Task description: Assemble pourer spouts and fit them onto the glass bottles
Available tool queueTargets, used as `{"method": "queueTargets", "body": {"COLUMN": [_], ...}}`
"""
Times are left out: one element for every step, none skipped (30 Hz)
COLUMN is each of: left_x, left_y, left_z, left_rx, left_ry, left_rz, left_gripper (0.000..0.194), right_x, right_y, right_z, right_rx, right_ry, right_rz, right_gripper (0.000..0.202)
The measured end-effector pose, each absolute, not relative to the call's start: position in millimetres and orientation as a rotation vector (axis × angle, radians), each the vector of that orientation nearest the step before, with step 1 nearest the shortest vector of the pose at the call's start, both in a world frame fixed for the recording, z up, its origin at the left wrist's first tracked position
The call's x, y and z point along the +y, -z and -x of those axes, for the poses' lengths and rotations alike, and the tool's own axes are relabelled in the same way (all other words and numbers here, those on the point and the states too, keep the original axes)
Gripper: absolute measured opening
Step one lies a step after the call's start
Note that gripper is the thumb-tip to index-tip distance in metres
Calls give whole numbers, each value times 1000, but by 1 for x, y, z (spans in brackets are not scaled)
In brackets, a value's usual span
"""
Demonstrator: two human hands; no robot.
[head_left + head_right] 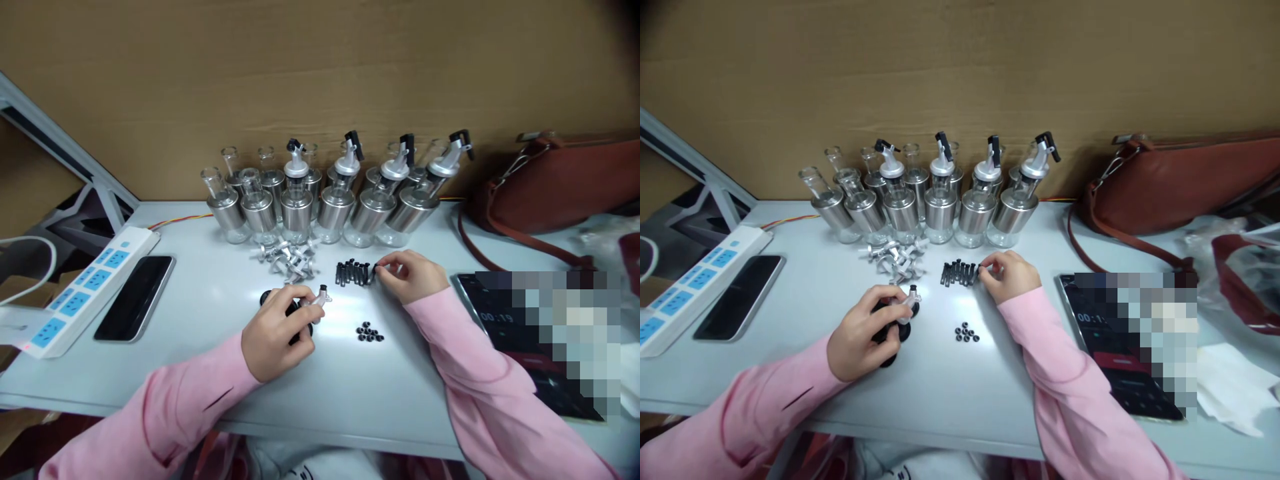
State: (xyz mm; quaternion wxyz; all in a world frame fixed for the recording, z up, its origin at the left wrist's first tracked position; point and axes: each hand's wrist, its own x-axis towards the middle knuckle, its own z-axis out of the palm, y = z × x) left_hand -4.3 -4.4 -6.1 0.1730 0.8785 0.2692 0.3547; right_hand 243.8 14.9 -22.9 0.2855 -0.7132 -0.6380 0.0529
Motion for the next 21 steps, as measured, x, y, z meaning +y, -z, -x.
{"method": "queueTargets", "body": {"left_x": [-4, -4, -3, -3, -3, -3, -3, -2, -2, -2, -1, -1, -1, -1, -1, -1, -1, -1, -1, -1, -1], "left_y": [6, 6, 6, 6, 6, 6, 6, 6, 7, 8, 9, 9, 10, 10, 10, 10, 10, 10, 9, 9, 10], "left_z": [4, 4, 4, 3, 3, 3, 3, 2, 2, 2, 2, 2, 2, 2, 2, 2, 2, 3, 3, 2, 2], "left_rx": [772, 776, 773, 765, 757, 752, 746, 738, 727, 712, 694, 684, 685, 697, 713, 730, 738, 735, 724, 712, 699], "left_ry": [-1008, -1014, -1021, -1027, -1029, -1029, -1026, -1026, -1030, -1043, -1059, -1077, -1090, -1098, -1097, -1093, -1090, -1092, -1093, -1093, -1093], "left_rz": [-2483, -2479, -2481, -2487, -2493, -2496, -2495, -2489, -2477, -2460, -2442, -2424, -2410, -2402, -2403, -2409, -2419, -2428, -2436, -2441, -2444], "left_gripper": [33, 32, 32, 32, 31, 31, 31, 31, 32, 34, 36, 39, 42, 45, 48, 50, 52, 53, 55, 56, 57], "right_x": [14, 12, 10, 7, 5, 2, -2, -5, -8, -11, -14, -17, -18, -20, -21, -21, -21, -20, -20, -20, -20], "right_y": [19, 15, 12, 9, 6, 4, 2, 0, -1, -2, -3, -4, -4, -4, -4, -3, -3, -3, -2, -2, -1], "right_z": [-242, -239, -236, -231, -226, -220, -214, -208, -202, -197, -193, -189, -187, -185, -184, -183, -183, -184, -184, -185, -185], "right_rx": [-1649, -1585, -1517, -1449, -1387, -1332, -1286, -1253, -1232, -1221, -1219, -1227, -1242, -1266, -1299, -1338, -1376, -1420, -1457, -1480, -1485], "right_ry": [-188, -268, -381, -517, -653, -765, -835, -866, -874, -874, -872, -871, -865, -853, -836, -816, -798, -788, -784, -787, -794], "right_rz": [1874, 1820, 1745, 1646, 1524, 1406, 1299, 1210, 1143, 1097, 1069, 1054, 1049, 1050, 1054, 1059, 1062, 1059, 1054, 1052, 1055], "right_gripper": [7, 6, 6, 7, 9, 12, 14, 15, 15, 15, 14, 13, 12, 12, 12, 12, 12, 12, 13, 13, 13]}}
